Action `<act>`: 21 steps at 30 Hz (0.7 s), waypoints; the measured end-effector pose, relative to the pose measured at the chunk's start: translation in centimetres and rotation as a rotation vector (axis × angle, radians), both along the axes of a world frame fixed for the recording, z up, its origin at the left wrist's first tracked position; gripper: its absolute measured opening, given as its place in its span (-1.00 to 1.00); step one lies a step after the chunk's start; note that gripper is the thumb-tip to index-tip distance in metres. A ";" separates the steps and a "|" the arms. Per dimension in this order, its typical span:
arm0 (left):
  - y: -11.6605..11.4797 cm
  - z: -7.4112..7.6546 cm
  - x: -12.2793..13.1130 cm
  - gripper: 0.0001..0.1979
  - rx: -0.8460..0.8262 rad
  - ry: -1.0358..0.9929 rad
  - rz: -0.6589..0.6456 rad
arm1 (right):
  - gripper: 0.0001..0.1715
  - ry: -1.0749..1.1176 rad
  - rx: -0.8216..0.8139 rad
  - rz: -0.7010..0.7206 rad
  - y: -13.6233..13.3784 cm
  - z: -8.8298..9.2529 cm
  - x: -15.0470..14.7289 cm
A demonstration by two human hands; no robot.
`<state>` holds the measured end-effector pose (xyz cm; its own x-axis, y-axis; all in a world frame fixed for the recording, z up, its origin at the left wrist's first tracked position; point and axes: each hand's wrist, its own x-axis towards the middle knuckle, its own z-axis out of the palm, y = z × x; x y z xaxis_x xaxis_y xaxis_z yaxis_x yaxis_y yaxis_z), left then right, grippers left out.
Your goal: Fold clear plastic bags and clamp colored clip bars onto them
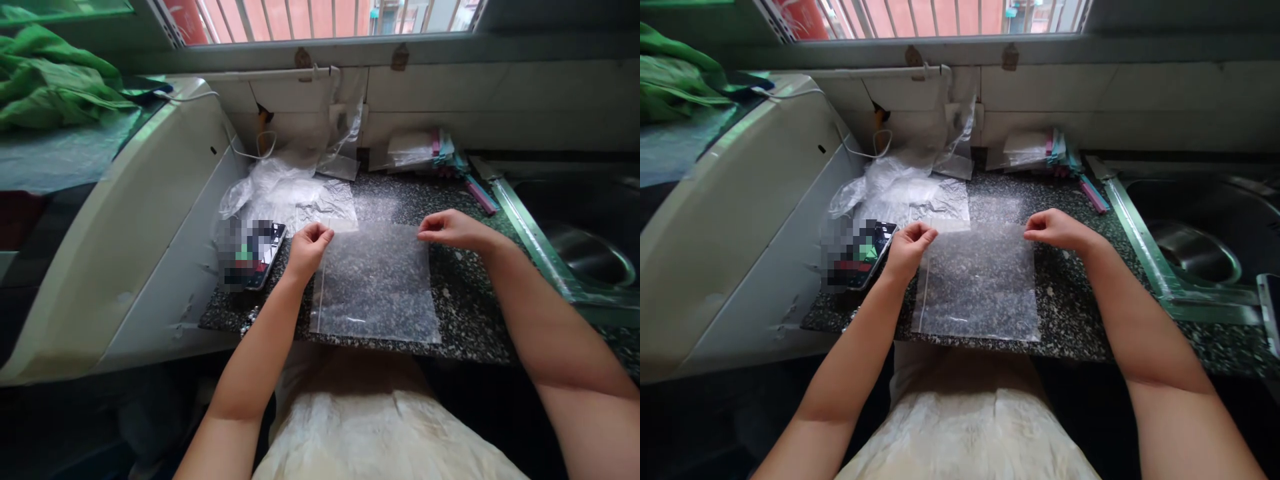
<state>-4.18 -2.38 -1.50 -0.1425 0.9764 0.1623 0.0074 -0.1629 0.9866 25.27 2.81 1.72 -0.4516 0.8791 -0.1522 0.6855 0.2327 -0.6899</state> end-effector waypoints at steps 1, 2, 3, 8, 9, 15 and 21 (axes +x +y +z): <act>0.0 -0.1 0.0 -0.77 -0.007 0.006 0.011 | -0.57 0.006 -0.007 -0.004 0.1 -0.2 0.1; 0.1 -0.2 0.0 -0.77 -0.013 0.009 0.023 | -0.56 0.015 -0.006 -0.011 0.2 -0.4 0.0; 0.1 -0.2 0.0 -0.78 -0.016 0.007 0.036 | -0.56 0.029 0.002 -0.023 0.3 -0.6 -0.1; 0.4 -0.3 -0.2 -0.80 0.018 -0.045 0.112 | -0.53 0.135 -0.010 -0.063 0.1 -0.4 -0.5; 0.5 -0.2 -0.2 -0.80 0.028 -0.058 0.130 | -0.52 0.146 -0.036 -0.057 0.0 -0.3 -0.5; 0.7 -0.1 0.0 -0.79 0.075 -0.124 0.190 | -0.53 0.105 -0.136 -0.053 -1.5 -1.2 -0.1; 0.7 -0.6 -0.1 -0.73 0.088 -0.106 0.165 | -0.63 0.134 -0.003 -0.125 -2.8 -2.9 -0.2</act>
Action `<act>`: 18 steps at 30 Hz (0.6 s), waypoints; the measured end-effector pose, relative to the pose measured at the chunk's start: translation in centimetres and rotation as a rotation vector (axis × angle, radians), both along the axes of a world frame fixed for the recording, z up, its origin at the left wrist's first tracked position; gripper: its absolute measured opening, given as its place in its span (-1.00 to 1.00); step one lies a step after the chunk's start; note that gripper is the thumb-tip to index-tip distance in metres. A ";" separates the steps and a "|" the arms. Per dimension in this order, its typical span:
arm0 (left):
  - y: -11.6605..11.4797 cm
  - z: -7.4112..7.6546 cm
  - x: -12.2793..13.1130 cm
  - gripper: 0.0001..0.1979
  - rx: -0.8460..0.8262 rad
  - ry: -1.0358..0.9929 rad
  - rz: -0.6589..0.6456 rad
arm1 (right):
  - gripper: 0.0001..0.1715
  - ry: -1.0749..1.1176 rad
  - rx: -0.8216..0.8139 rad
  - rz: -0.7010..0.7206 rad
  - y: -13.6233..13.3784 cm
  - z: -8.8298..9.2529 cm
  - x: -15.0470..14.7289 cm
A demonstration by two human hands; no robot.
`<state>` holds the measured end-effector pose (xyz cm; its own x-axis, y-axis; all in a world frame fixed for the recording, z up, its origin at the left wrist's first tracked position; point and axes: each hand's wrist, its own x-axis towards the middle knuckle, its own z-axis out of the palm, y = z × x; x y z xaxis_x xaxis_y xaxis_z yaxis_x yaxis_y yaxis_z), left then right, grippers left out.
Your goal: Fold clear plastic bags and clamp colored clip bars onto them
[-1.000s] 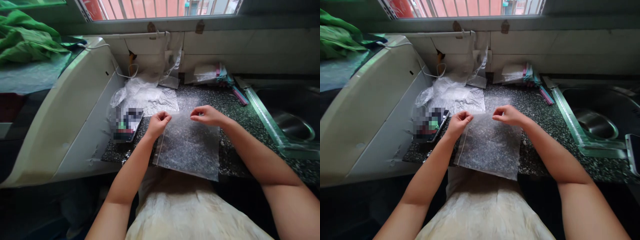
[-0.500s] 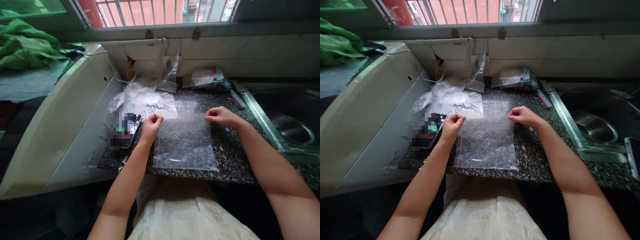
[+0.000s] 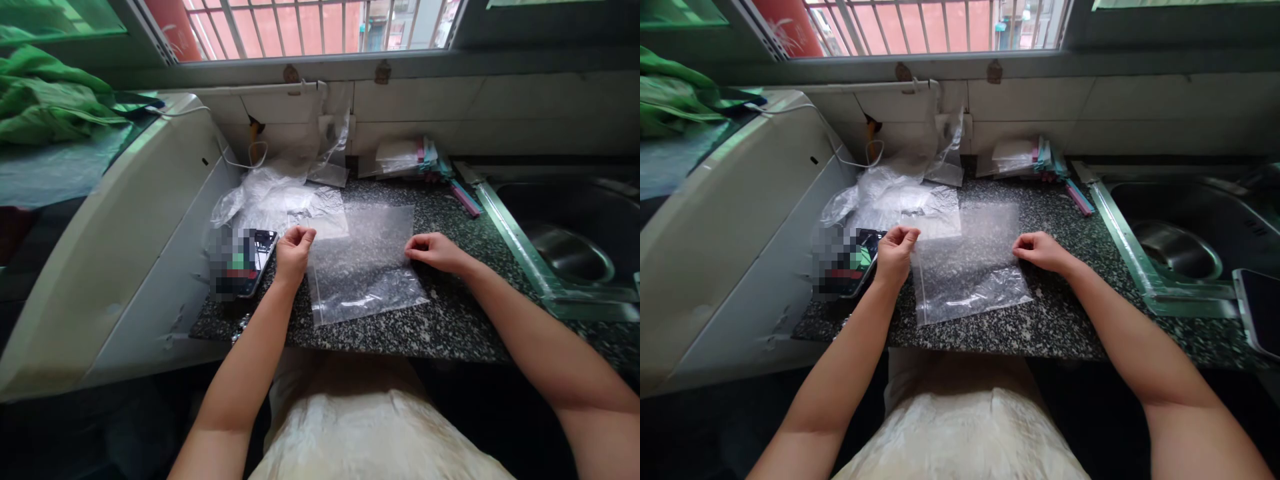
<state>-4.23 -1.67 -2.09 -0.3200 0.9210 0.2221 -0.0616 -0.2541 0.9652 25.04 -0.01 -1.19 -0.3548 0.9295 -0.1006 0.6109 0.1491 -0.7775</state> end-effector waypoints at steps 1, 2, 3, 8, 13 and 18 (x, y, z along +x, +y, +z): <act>0.0 0.0 0.0 -0.73 -0.026 0.010 -0.025 | -0.64 0.006 0.024 -0.011 0.0 -0.1 0.1; -0.1 0.0 -0.1 -0.71 -0.063 0.026 -0.060 | -0.65 0.011 0.046 -0.024 0.1 -0.2 0.2; -0.1 0.0 -0.1 -0.69 -0.109 0.049 -0.101 | -0.66 0.013 0.066 -0.036 0.1 -0.2 0.3; -0.4 0.4 -0.3 -0.62 -0.314 0.209 -0.261 | -0.71 -0.006 0.147 -0.099 0.3 0.2 0.9; -0.6 0.2 -0.3 -0.70 -0.319 0.370 -0.315 | -0.73 0.003 0.189 -0.164 0.4 0.4 1.2; -0.5 -0.2 0.0 -0.81 -0.320 0.402 -0.273 | -0.74 -0.033 0.221 -0.162 0.7 0.1 1.5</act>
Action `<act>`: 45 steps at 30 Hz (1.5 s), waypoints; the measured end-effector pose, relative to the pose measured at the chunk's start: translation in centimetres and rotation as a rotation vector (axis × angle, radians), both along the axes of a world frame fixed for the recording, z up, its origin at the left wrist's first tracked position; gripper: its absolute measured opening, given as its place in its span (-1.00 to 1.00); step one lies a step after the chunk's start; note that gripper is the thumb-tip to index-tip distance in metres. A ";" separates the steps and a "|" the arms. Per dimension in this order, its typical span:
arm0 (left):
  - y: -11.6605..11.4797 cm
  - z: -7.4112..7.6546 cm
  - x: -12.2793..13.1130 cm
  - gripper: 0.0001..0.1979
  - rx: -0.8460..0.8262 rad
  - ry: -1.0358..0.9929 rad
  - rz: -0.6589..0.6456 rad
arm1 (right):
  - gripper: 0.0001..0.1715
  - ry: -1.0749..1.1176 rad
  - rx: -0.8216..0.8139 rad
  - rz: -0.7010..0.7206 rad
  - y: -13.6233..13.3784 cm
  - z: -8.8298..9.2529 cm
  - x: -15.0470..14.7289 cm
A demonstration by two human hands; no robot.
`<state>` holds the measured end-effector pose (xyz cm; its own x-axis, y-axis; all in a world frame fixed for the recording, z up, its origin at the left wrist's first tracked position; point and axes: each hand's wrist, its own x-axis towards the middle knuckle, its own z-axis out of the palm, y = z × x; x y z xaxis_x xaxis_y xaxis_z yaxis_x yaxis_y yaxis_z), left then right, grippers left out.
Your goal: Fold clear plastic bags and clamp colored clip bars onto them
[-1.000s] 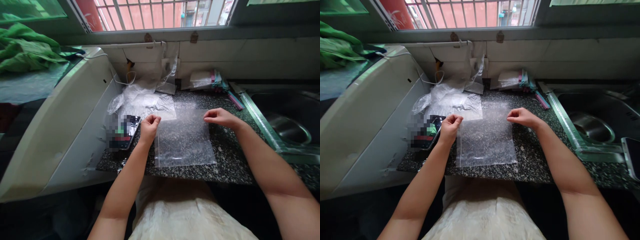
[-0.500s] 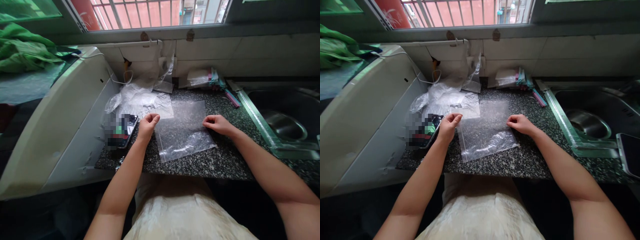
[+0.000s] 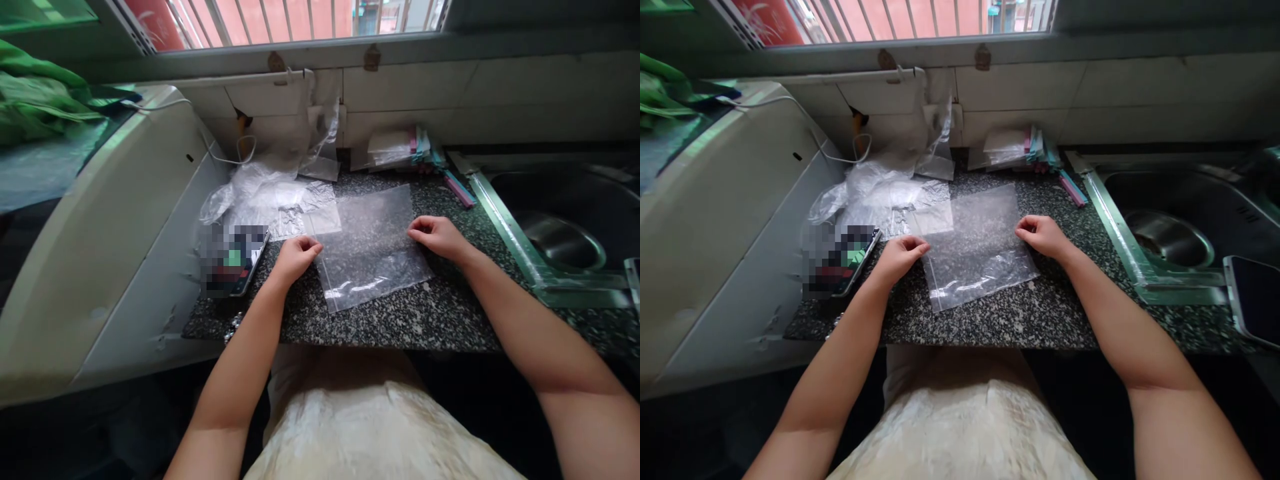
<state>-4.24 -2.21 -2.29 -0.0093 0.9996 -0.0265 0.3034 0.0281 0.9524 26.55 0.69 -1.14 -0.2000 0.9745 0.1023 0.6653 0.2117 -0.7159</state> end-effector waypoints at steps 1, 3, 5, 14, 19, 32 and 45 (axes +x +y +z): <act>0.0 0.0 0.0 -0.82 0.004 0.010 0.002 | -0.75 -0.018 0.001 0.005 0.0 -0.1 0.0; 0.0 0.0 0.1 -0.84 0.012 0.041 -0.003 | -0.77 -0.050 0.002 0.010 0.1 -0.2 0.0; -0.1 0.2 0.0 -0.85 0.022 0.073 0.001 | -0.79 -0.060 -0.009 0.014 0.1 -0.3 0.0; -1.3 0.0 -0.8 -0.88 0.034 0.385 -0.020 | -0.83 -0.020 -0.062 -0.011 0.2 -1.1 -0.2; -2.5 -0.5 -1.3 -0.74 0.120 0.355 -0.091 | -0.72 0.096 -0.074 -0.045 -0.5 -1.3 0.2; -3.9 0.7 -2.3 -0.77 0.964 1.172 -0.754 | -0.69 -0.362 0.442 0.442 -3.1 -1.6 3.3; -4.8 -1.2 -3.8 -0.74 0.956 0.956 -0.607 | -0.60 -0.818 0.798 0.671 -4.9 -0.4 5.4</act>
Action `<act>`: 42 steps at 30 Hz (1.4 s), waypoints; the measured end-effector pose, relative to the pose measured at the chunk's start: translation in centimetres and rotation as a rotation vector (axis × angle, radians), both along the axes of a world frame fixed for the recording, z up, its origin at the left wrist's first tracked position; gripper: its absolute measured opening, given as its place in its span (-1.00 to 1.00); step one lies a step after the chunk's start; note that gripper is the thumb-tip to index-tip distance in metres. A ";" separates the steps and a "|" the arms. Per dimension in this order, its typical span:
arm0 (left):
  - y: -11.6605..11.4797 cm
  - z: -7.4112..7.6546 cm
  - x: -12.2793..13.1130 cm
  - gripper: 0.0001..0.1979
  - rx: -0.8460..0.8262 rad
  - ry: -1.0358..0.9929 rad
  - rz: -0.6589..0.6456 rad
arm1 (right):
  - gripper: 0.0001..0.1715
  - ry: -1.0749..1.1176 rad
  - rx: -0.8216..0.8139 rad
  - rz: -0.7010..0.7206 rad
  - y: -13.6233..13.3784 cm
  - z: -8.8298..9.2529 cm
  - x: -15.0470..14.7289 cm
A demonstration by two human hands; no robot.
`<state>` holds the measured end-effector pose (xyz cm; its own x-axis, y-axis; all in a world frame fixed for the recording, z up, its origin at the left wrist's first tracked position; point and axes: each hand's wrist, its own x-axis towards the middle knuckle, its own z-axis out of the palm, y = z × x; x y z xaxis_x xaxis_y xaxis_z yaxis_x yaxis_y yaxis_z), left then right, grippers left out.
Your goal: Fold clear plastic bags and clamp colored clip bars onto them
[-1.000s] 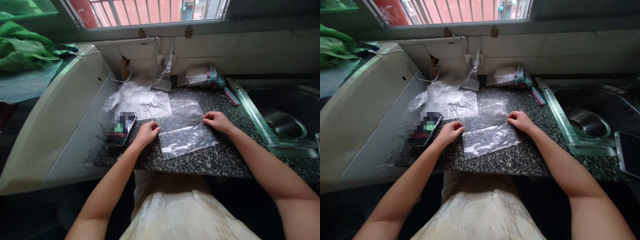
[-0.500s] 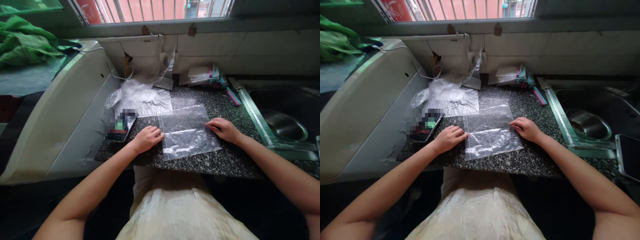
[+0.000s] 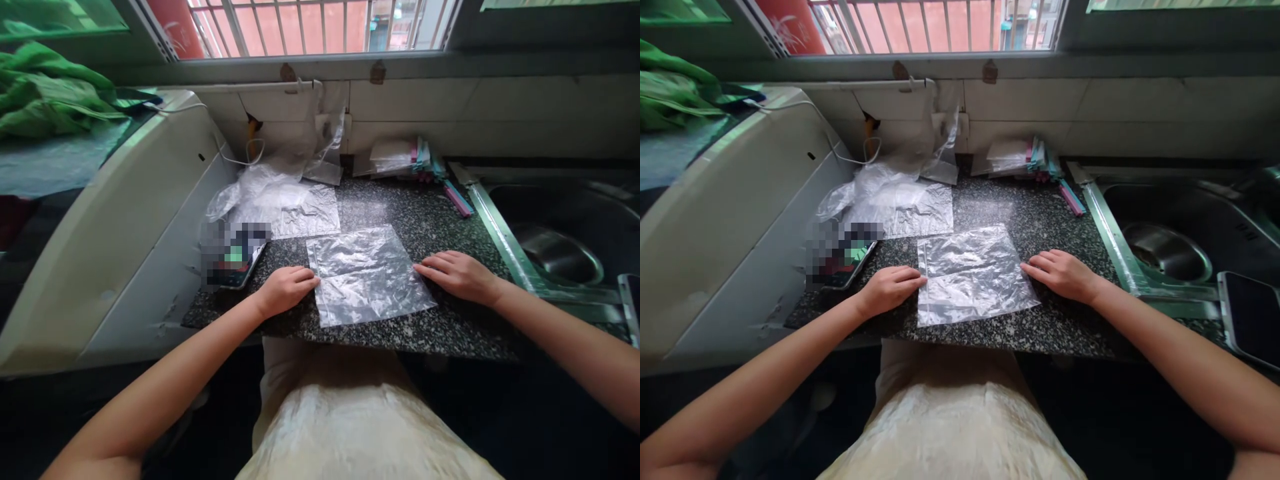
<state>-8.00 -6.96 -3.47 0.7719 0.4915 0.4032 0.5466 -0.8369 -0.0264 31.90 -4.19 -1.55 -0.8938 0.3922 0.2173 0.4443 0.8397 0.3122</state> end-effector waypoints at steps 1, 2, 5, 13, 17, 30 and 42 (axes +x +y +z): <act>-0.3 0.0 -0.2 -0.75 -0.020 -0.060 0.020 | -0.60 0.009 0.012 -0.013 -0.1 0.0 0.0; -0.6 0.0 -0.3 -0.75 -0.041 -0.113 0.038 | -0.60 0.019 0.017 -0.023 -0.2 -0.1 0.0; -1.4 0.2 -0.6 -0.77 -0.084 -0.228 0.076 | -0.61 0.049 0.003 -0.036 -0.5 -0.3 -0.4; -3.4 0.1 -0.6 -0.83 -0.113 -0.316 0.094 | -0.73 0.182 -0.057 0.039 -2.1 -0.6 -2.9; -4.5 0.0 -0.4 -0.81 -0.125 -0.240 0.098 | -0.74 0.304 -0.119 0.043 -3.0 -1.2 -3.5; -5.8 -0.1 1.2 -0.78 -0.395 -0.424 0.432 | -0.66 0.552 -0.583 -0.323 -2.7 -1.2 -3.7; -5.5 0.1 2.9 -0.77 -0.433 -0.300 0.811 | -0.54 0.456 -0.690 -0.716 -2.2 0.0 -6.0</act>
<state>-5.06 -12.42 -3.35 0.0267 0.9820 0.1868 0.8965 -0.1062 0.4301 25.94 -6.40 -1.57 -0.3010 0.9536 0.0034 0.8540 0.2712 -0.4440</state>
